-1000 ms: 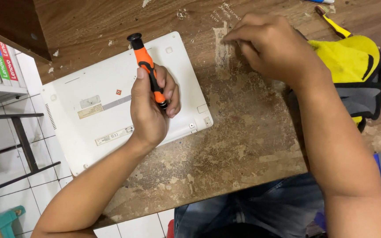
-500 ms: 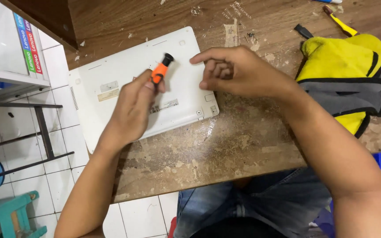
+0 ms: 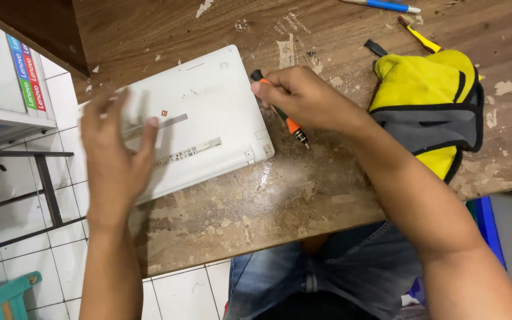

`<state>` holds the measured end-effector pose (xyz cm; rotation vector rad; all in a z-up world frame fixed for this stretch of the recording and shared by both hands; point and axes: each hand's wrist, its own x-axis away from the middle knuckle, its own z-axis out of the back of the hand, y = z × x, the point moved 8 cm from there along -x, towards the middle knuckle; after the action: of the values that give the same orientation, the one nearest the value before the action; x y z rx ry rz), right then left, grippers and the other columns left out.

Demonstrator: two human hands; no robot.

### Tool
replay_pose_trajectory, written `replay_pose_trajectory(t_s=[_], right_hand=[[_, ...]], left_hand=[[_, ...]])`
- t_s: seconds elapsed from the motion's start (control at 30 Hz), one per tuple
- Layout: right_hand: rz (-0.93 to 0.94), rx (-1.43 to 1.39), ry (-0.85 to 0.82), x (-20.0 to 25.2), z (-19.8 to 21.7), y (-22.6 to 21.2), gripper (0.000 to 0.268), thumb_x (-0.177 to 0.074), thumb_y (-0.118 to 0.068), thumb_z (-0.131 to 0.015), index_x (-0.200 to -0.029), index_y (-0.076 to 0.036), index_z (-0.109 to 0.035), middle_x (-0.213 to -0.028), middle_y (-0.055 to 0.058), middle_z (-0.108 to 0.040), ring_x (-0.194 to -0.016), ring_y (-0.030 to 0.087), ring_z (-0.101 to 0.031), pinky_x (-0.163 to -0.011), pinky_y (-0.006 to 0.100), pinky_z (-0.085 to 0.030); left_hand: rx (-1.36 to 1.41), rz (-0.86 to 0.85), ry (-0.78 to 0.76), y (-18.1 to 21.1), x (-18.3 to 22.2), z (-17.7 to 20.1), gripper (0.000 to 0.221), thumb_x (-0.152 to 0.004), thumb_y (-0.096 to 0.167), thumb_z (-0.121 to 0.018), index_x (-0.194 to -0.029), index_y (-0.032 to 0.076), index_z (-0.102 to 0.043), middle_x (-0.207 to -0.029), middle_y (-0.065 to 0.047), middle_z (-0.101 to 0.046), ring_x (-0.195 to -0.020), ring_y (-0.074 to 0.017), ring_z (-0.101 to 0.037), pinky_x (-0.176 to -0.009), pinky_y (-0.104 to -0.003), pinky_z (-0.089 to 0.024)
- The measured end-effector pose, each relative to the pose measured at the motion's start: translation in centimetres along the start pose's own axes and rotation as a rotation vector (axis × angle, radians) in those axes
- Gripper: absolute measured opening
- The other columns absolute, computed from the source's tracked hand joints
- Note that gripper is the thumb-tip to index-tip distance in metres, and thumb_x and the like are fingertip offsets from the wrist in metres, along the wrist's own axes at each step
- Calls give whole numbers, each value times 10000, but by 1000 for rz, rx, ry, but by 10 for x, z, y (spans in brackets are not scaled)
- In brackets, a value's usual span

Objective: Unscrewing the back cover of a laptop and prying the chassis open for repair.

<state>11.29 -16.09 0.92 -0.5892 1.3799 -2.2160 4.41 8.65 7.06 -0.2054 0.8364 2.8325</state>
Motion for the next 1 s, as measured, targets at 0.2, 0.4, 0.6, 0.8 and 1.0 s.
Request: replay_pose_trajectory(t_s=[0.2, 0.4, 0.6, 0.8, 1.0], right_hand=[[-365, 505, 86, 2, 5, 28, 436, -1091, -394, -488, -835, -44, -527, -743, 194, -615, -696, 423, -612, -597, 544, -414], [-298, 671, 226, 4, 21, 22, 486, -996, -363, -727, -1193, -27, -435, -807, 286, -668, -758, 587, -643, -616, 641, -496], [-278, 508, -8, 9, -16, -10, 326, -1107, -267, -542, -906, -61, -695, -742, 95, -674, -667, 254, -668, -668, 426, -598], [-139, 327, 25, 8, -38, -4, 308, -940, -283, -643, -732, -89, -524, -895, 78, -633, -868, 265, -605, -809, 437, -457], [-188, 163, 91, 9, -49, 0, 248, -867, -218, -718, -754, -129, -516, -737, -9, -534, -683, 144, -489, -645, 329, -389]], left_hand=[[-125, 692, 36, -109, 28, 10, 768, -1072, 458, -537, -1557, -77, -278, -1507, -331, -384, -1381, -505, -367, -1094, -591, -317], [-201, 605, 147, -142, 29, 5, 554, -1160, 488, -547, -1128, -64, -583, -1045, -254, -617, -1000, -467, -562, -787, -573, -443], [-99, 477, 226, -147, 25, 8, 397, -1155, 367, -618, -1131, -27, -661, -1022, -177, -646, -904, -338, -560, -806, -460, -446], [-34, 542, 262, -165, 32, 14, 329, -1131, 335, -659, -1006, 33, -703, -862, -47, -665, -762, -196, -528, -730, -371, -448], [-6, 692, 312, -194, 40, 19, 367, -1049, 416, -695, -1033, 50, -714, -878, -12, -657, -784, -174, -539, -734, -357, -457]])
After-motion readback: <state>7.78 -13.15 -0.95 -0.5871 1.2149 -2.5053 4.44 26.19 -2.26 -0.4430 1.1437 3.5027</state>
